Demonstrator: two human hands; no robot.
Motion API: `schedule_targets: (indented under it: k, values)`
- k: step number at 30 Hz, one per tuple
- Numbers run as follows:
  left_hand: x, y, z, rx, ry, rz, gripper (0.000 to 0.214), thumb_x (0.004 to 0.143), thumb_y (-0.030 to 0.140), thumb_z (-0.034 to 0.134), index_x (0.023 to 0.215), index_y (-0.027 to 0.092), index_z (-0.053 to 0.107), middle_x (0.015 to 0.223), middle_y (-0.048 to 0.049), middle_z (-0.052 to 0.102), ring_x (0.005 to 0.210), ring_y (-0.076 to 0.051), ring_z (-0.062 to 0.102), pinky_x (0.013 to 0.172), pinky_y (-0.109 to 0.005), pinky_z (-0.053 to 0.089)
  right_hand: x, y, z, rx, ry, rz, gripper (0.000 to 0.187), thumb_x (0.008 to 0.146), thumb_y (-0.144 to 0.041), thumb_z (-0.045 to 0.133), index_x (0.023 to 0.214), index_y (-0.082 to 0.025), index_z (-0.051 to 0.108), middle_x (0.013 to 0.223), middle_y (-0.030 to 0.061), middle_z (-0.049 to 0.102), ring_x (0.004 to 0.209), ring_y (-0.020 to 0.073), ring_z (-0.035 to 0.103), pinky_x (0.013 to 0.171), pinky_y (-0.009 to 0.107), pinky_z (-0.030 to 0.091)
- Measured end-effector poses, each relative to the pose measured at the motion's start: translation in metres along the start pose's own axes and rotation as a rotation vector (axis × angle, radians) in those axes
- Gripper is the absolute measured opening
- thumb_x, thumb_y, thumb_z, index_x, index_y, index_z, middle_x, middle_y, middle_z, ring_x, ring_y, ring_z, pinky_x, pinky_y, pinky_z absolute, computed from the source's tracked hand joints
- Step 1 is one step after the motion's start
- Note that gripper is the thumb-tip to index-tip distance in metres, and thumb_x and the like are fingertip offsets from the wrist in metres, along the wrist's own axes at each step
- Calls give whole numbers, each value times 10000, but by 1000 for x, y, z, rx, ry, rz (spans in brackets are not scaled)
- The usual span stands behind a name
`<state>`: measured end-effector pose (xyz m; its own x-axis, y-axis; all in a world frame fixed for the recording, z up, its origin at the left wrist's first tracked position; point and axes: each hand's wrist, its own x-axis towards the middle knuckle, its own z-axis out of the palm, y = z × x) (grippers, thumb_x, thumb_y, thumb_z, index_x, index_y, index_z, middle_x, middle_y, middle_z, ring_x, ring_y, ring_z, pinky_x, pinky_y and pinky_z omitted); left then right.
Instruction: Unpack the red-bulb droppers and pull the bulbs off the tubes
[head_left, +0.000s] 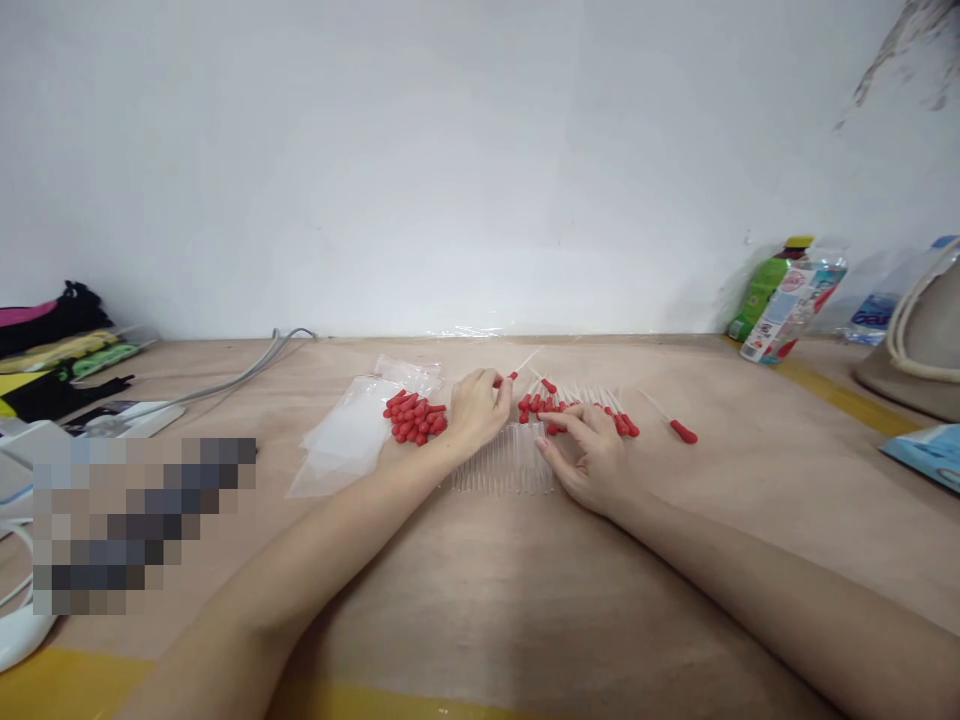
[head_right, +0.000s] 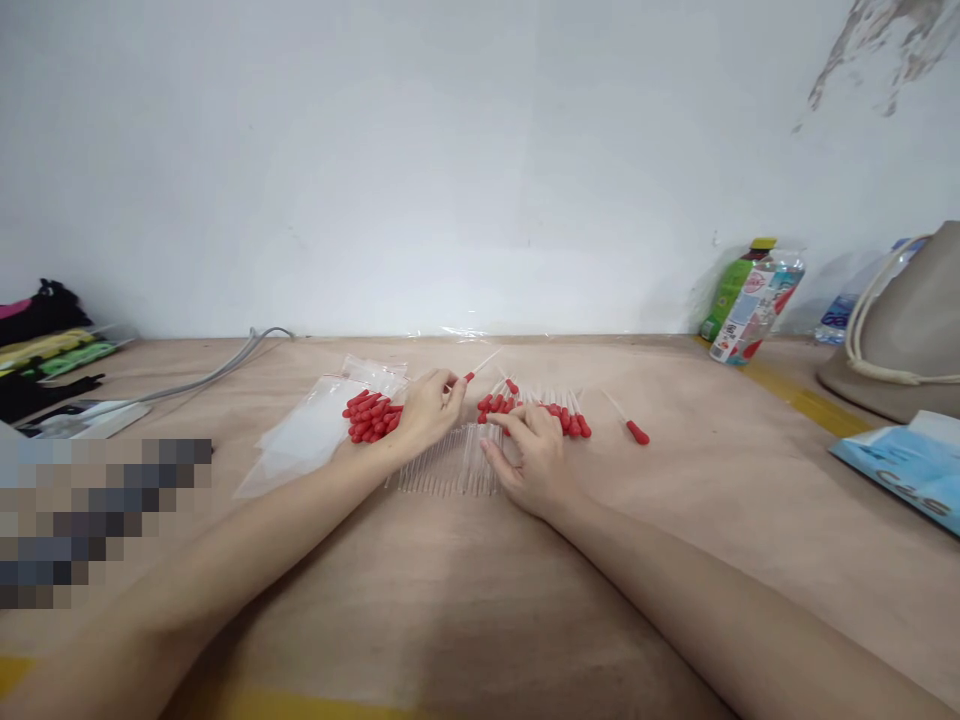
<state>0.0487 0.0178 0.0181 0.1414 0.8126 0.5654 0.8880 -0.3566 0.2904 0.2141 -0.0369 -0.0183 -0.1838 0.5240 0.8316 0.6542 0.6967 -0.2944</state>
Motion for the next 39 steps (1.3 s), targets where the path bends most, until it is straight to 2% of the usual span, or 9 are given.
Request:
schedule_targets:
  k: [2,4,7,12,15,21,26,32,39]
  values:
    - [-16,-8,-14,-68,42,127,226,884,293,391,812,169,566,802,-41,605,807,-175,544,745,-301,407,1,0,-1,-29,44,8,296,797,-293,534,1072,-191,567,980,90,561,895,200,544,786,360,426]
    - [-32,-17,-27,-125,28,237,198,882,282,414,849,178,579,834,-37,598,827,-171,535,767,-306,406,2,0,-2,-72,61,-18,404,789,-303,541,1175,-191,502,1134,115,524,1024,230,515,853,381,414]
    - [-52,-28,-41,-153,-20,324,163,871,261,453,912,196,597,890,-38,600,868,-173,528,805,-324,396,2,1,-3,-121,13,-106,522,793,-333,545,1277,-193,412,1260,111,479,1153,249,444,932,405,366]
    - [-65,-35,-43,-190,-18,338,156,862,261,482,942,209,605,924,-34,611,881,-168,529,822,-335,387,0,2,-5,-113,-169,-242,333,835,-350,516,1144,-226,538,1130,49,606,1143,219,473,982,422,294]
    - [-66,-35,-38,-229,-11,375,142,853,267,500,920,208,611,916,-30,610,879,-162,528,814,-323,392,-1,2,-6,-84,-217,-268,246,846,-342,510,1048,-226,590,1051,35,647,1105,206,508,976,423,292]
    - [-71,-33,-37,-235,-41,414,153,845,289,505,910,211,620,939,-29,612,899,-156,533,862,-328,386,-2,1,-4,-56,-228,-288,153,851,-286,511,934,-227,625,957,3,678,1049,182,547,987,423,294]
    - [-71,-25,-38,-199,-112,445,287,821,372,529,1059,225,591,1119,-60,593,1063,-201,501,924,-372,359,-3,1,-2,-20,-215,-326,138,844,-252,513,899,-238,639,917,-3,688,1006,175,568,982,433,314]
    - [-70,-14,-38,-166,-172,536,198,874,288,459,909,222,642,963,-10,676,1018,-147,539,959,-323,326,-2,0,-1,42,-195,-398,131,836,-227,517,876,-229,641,917,11,689,963,171,586,963,424,352]
    - [-74,-13,-46,-109,-246,551,219,888,277,423,908,217,632,992,-15,671,1093,-165,513,1019,-379,239,-6,0,0,140,-203,-463,131,829,-165,508,873,-201,625,854,20,692,922,147,608,1009,426,350]
